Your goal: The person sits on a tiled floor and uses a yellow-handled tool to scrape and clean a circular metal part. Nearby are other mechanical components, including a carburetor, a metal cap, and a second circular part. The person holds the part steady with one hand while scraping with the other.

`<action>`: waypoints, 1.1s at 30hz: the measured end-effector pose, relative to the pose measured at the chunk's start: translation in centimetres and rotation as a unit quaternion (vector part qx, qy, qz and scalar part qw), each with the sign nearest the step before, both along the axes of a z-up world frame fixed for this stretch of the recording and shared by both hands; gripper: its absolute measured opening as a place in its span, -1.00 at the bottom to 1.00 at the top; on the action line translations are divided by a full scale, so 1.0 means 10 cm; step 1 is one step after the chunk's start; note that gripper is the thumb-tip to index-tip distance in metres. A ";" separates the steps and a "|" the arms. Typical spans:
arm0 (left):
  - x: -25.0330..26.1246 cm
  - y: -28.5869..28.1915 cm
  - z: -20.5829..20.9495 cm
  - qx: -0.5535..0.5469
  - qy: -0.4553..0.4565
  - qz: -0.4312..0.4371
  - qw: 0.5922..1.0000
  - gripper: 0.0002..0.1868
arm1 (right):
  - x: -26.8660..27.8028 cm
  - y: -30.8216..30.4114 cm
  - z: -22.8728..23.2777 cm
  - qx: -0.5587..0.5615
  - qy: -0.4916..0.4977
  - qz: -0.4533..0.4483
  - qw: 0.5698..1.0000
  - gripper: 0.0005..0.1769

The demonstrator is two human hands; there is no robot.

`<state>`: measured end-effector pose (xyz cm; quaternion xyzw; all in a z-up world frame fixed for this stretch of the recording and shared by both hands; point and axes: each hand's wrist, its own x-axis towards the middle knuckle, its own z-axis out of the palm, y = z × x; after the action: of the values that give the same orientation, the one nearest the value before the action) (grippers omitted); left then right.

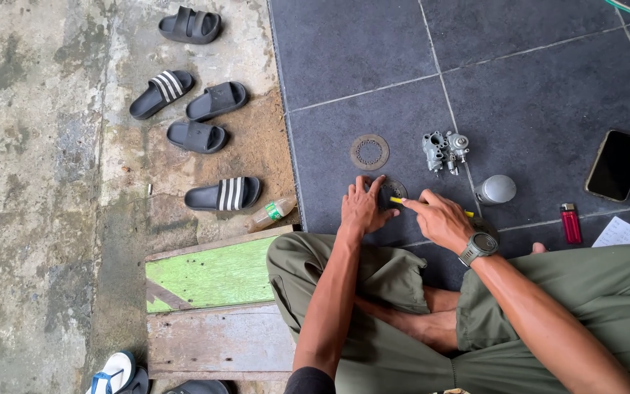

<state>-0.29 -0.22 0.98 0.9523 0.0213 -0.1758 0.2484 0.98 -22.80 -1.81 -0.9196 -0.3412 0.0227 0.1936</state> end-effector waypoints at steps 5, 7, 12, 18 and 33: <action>0.03 -0.02 -0.10 0.009 -0.003 0.001 1.000 -0.01 | 0.07 -0.08 -0.06 -0.016 -0.005 -0.026 1.000 -0.57; 0.02 -0.03 -0.10 0.012 -0.003 0.000 1.000 -0.01 | 0.04 -0.07 -0.07 -0.017 -0.007 -0.026 0.999 -0.59; 0.01 -0.04 -0.04 0.011 -0.010 -0.001 1.000 -0.07 | 0.04 -0.06 0.00 -0.016 -0.007 -0.021 1.000 -0.58; 0.01 -0.04 -0.07 0.017 -0.009 -0.003 1.000 -0.09 | 0.01 -0.04 -0.03 -0.016 -0.005 -0.008 1.000 -0.59; 0.01 -0.04 -0.06 0.013 -0.006 0.003 1.000 -0.06 | 0.11 -0.11 -0.13 -0.042 -0.025 -0.049 0.998 -0.59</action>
<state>-0.19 -0.62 0.40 0.9565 0.0245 -0.1689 0.2366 2.07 -23.95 -3.11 -0.9430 -0.2987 0.0044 0.1466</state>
